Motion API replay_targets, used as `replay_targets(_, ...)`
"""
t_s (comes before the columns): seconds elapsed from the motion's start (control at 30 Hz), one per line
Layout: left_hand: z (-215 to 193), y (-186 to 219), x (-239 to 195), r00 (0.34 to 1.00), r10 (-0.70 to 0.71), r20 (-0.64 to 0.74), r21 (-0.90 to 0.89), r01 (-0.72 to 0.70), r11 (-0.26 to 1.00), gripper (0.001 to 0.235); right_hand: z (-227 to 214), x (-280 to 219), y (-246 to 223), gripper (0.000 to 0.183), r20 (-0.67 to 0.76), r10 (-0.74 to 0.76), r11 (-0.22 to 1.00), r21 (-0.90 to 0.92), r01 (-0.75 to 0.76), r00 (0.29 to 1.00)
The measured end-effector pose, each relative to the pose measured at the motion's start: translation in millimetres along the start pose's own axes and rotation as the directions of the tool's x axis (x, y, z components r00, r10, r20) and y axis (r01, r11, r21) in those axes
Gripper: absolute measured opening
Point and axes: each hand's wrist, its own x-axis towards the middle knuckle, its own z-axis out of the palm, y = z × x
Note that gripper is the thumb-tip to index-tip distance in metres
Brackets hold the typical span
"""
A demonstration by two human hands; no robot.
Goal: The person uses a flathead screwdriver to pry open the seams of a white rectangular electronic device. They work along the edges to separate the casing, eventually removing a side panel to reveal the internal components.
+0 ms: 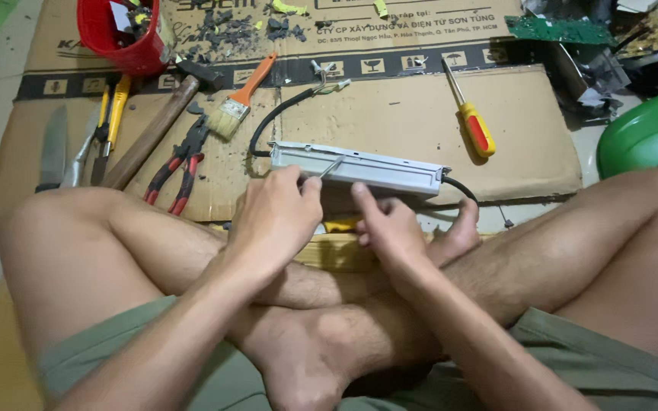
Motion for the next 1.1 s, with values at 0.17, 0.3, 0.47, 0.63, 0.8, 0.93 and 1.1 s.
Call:
replay_targets(0.17,4,-1,10,0.995,0.099,0.012,-0.023,-0.099,0.995,0.047,-12,-40,-52,0.104,0.180,0.135,0.868,0.453,-0.204,0.974)
replay_targets(0.3,4,7,1,0.992,0.110,0.069,0.016,-0.111,0.994,0.048,-26,-29,-44,0.117,0.115,0.124,0.824,0.541,-0.167,0.986)
replay_targets(0.47,15,4,9,0.990,0.113,0.088,0.056,-0.118,0.991,0.047,-47,-62,-71,0.100,0.007,0.243,0.849,0.483,-0.216,0.970)
replay_targets(0.63,17,4,12,0.986,0.145,0.085,0.077,-0.151,0.985,0.048,-61,-14,-32,0.048,0.088,-0.032,0.951,-0.303,0.057,0.996)
replay_targets(0.8,24,11,8,0.981,0.156,0.118,0.030,-0.161,0.987,0.043,-69,12,-12,0.044,-0.027,-0.095,0.911,-0.404,0.076,0.995)
replay_targets(0.93,22,15,3,0.976,0.178,0.128,0.015,-0.181,0.983,0.042,-61,6,-13,0.060,-0.027,-0.066,0.924,-0.380,0.051,0.997)
replay_targets(1.1,18,18,-2,0.980,0.193,0.039,-0.009,-0.193,0.981,0.041,-51,31,9,0.075,0.446,0.308,-0.052,0.890,-0.453,0.840)
